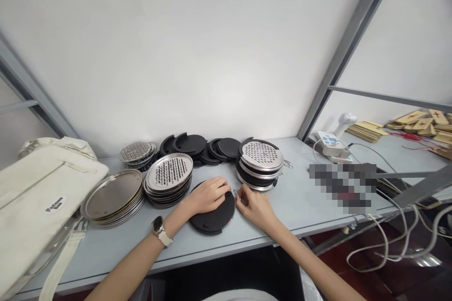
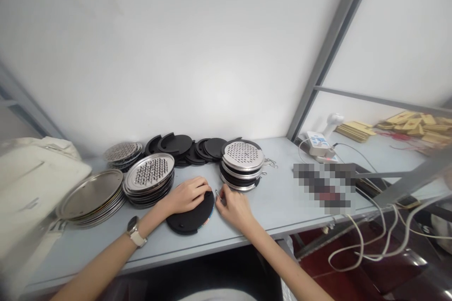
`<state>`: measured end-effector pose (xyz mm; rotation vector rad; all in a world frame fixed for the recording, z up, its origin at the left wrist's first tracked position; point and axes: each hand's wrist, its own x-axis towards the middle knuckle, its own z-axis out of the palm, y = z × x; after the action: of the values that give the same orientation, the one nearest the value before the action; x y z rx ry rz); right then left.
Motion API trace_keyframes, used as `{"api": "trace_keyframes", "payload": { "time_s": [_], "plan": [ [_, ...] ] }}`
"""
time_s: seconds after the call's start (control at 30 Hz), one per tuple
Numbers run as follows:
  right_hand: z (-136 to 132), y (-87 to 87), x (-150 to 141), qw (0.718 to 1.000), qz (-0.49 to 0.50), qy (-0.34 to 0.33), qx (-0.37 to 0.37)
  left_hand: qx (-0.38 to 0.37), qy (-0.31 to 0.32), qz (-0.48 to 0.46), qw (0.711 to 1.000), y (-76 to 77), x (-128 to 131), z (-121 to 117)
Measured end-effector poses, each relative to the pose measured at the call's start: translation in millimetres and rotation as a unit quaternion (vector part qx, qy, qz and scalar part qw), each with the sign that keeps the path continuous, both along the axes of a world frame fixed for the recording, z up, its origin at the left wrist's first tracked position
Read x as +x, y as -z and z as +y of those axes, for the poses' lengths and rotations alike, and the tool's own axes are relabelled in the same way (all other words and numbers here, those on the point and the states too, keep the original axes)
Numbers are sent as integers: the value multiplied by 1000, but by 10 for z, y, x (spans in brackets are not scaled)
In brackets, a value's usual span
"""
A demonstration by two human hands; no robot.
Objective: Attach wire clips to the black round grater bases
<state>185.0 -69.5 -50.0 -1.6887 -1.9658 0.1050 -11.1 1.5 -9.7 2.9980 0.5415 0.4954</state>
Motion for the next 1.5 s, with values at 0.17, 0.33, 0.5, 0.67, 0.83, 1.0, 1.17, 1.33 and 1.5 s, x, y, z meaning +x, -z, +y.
{"api": "trace_keyframes", "payload": {
  "time_s": [0.17, 0.33, 0.5, 0.67, 0.83, 1.0, 1.17, 1.33, 1.5],
  "plan": [
    [14, 24, 29, 999, 52, -10, 6, 0, 2, -3, 1000, -1, -3, 2],
    [7, 8, 46, 993, 117, -11, 24, 1, -1, -10, 1000, 1, -10, -3],
    [-16, 2, 30, 991, 117, -35, 50, 3, 1, -32, 999, -4, -4, -14],
    [-35, 7, 18, 990, 108, -62, 70, 3, 11, -41, 999, -6, 8, -13],
    [-59, -33, 2, 990, 84, -91, 61, 2, 6, -51, 999, -2, -6, 7],
    [-65, -37, -9, 987, 86, -118, 65, 5, -6, -60, 998, -7, -30, 17],
    [-61, -6, -5, 983, 114, -134, 50, 14, -27, -67, 997, -4, -48, 27],
    [-53, -7, -11, 978, 141, -145, 58, 34, -28, -62, 997, 17, -61, 48],
    [-26, -15, 1, 971, 190, -142, 39, 66, -19, -55, 996, 51, -56, 54]
  ]
}}
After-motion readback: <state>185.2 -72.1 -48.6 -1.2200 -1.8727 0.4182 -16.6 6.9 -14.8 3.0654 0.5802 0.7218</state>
